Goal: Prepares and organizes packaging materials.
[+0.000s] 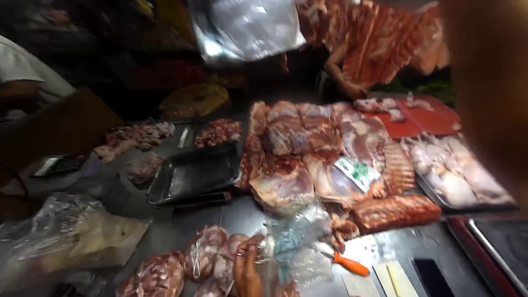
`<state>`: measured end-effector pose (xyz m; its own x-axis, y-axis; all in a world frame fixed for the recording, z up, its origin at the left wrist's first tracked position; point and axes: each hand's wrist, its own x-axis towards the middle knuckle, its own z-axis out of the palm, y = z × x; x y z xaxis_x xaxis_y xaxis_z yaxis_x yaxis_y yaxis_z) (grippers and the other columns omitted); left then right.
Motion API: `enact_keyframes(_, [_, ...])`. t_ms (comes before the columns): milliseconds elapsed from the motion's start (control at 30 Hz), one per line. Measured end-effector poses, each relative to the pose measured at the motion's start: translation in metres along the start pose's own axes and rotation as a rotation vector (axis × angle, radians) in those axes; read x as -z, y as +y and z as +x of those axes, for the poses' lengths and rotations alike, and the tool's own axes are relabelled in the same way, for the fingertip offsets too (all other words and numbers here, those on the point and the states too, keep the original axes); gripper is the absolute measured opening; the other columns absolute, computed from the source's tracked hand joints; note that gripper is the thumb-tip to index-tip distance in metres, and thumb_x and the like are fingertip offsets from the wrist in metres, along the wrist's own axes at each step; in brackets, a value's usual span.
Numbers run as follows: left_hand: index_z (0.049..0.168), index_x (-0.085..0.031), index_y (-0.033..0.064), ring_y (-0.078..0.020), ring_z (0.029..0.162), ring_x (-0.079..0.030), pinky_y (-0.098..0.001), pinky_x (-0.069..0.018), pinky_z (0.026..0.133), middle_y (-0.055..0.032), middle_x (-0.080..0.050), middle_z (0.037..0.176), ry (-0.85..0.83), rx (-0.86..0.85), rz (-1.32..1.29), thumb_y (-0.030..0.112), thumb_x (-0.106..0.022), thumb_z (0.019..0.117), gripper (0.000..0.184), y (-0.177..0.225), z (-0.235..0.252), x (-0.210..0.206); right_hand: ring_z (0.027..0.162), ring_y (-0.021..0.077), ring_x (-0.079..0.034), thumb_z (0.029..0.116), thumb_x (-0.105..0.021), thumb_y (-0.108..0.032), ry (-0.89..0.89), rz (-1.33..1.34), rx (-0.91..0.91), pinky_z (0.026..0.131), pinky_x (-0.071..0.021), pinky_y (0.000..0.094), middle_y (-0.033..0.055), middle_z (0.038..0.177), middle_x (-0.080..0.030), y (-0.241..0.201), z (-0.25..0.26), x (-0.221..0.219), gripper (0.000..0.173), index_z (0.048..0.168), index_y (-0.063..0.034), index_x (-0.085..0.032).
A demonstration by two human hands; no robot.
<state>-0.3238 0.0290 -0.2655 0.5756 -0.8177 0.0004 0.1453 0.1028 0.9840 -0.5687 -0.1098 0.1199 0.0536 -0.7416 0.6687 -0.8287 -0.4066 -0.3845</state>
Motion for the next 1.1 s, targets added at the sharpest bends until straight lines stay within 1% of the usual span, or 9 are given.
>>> enact_keyframes(67, [0.113, -0.059, -0.0012, -0.0062, 0.093, -0.066, -0.0248, -0.0562, 0.087, -0.0004, -0.068, 0.099, 0.124, -0.026, -0.022, 0.005, -0.044, 0.1021, 0.020, 0.007, 0.005, 0.012, 0.079, 0.0057, -0.063, 0.0975, -0.062, -0.012, 0.008, 0.218, 0.156, 0.074, -0.0538, 0.0257, 0.0045, 0.086, -0.066, 0.035, 0.026, -0.068, 0.014, 0.095, -0.0015, -0.071])
enact_keyframes(133, [0.118, -0.057, -0.0014, -0.0068, 0.094, -0.066, -0.0262, -0.0573, 0.087, -0.0012, -0.066, 0.101, 0.231, -0.028, -0.045, 0.006, -0.043, 0.1036, 0.021, 0.014, 0.010, 0.022, 0.091, 0.0149, -0.071, 0.0970, -0.066, -0.021, -0.329, 0.342, 0.250, 0.085, -0.0611, 0.0371, 0.0106, 0.104, -0.074, 0.117, -0.019, -0.140, 0.028, 0.115, -0.0011, -0.073])
enact_keyframes(300, [0.121, -0.056, -0.0038, -0.0102, 0.095, -0.067, -0.0289, -0.0578, 0.088, -0.0059, -0.068, 0.103, 0.209, 0.077, -0.040, 0.005, -0.044, 0.1048, 0.023, 0.012, 0.014, 0.026, 0.126, 0.0434, -0.058, 0.0770, -0.089, -0.041, -0.988, 0.377, -0.462, 0.107, -0.0454, 0.0640, 0.0259, 0.145, -0.054, 0.192, -0.238, -0.263, 0.111, 0.164, -0.0153, -0.025])
enact_keyframes(467, [0.133, -0.057, -0.0090, -0.0170, 0.128, -0.057, -0.0304, -0.0508, 0.103, -0.0183, -0.052, 0.148, -0.263, 0.052, 0.216, 0.007, -0.058, 0.0924, 0.044, -0.013, -0.004, 0.002, 0.092, 0.0247, -0.070, 0.0995, -0.064, -0.022, -0.971, 0.647, -0.416, 0.090, -0.0554, 0.0460, 0.0171, 0.100, -0.073, 0.143, -0.297, -0.255, 0.030, 0.115, 0.0026, -0.071])
enact_keyframes(533, [0.114, -0.069, -0.0043, -0.0216, 0.144, -0.044, -0.0323, -0.0433, 0.113, -0.0266, -0.029, 0.163, -0.457, -0.026, 0.324, 0.015, -0.068, 0.0878, 0.033, -0.022, -0.009, -0.007, 0.085, 0.0165, -0.067, 0.0993, -0.064, -0.015, -1.118, 0.858, -0.263, 0.085, -0.0544, 0.0380, 0.0145, 0.095, -0.072, 0.125, -0.295, -0.233, 0.023, 0.109, 0.0044, -0.072])
enact_keyframes(600, [0.103, -0.073, 0.0009, -0.0113, 0.120, -0.063, -0.0293, -0.0520, 0.103, -0.0123, -0.067, 0.129, -0.540, -0.021, 0.325, 0.011, -0.071, 0.0859, 0.020, -0.023, -0.015, -0.015, 0.079, 0.0080, -0.062, 0.0980, -0.066, -0.011, -1.189, 1.007, -0.211, 0.079, -0.0527, 0.0297, 0.0089, 0.089, -0.070, 0.118, -0.291, -0.215, 0.018, 0.105, 0.0048, -0.071])
enact_keyframes(700, [0.103, -0.067, 0.0017, -0.0067, 0.088, -0.069, -0.0245, -0.0584, 0.082, -0.0005, -0.072, 0.095, -0.652, 0.038, 0.169, 0.001, -0.062, 0.0917, 0.013, -0.019, -0.019, -0.032, 0.080, 0.0023, -0.062, 0.0983, -0.067, -0.012, -1.123, 1.106, -0.299, 0.078, -0.0530, 0.0242, 0.0040, 0.091, -0.069, 0.133, -0.285, -0.194, 0.018, 0.106, 0.0037, -0.070])
enact_keyframes(967, [0.120, -0.057, -0.0045, -0.0053, 0.080, -0.063, -0.0231, -0.0535, 0.076, -0.0066, -0.067, 0.095, -0.183, 0.138, 0.340, 0.002, -0.055, 0.0998, 0.021, -0.001, -0.055, -0.029, 0.132, 0.0592, -0.047, 0.0926, -0.072, -0.023, -0.647, 0.028, -0.534, 0.105, -0.0369, 0.0768, 0.0366, 0.146, -0.047, 0.302, -0.228, -0.204, 0.069, 0.153, -0.0025, -0.046])
enact_keyframes(1100, [0.120, -0.055, -0.0009, -0.0082, 0.075, -0.062, -0.0276, -0.0529, 0.072, -0.0072, -0.066, 0.092, -0.074, 0.251, 0.423, 0.006, -0.058, 0.1001, 0.021, -0.005, -0.094, -0.004, 0.118, 0.0590, -0.058, 0.0994, -0.063, -0.020, -0.726, -0.047, -0.459, 0.096, -0.0395, 0.0795, 0.0368, 0.126, -0.062, 0.336, -0.219, -0.204, 0.046, 0.143, -0.0069, -0.059])
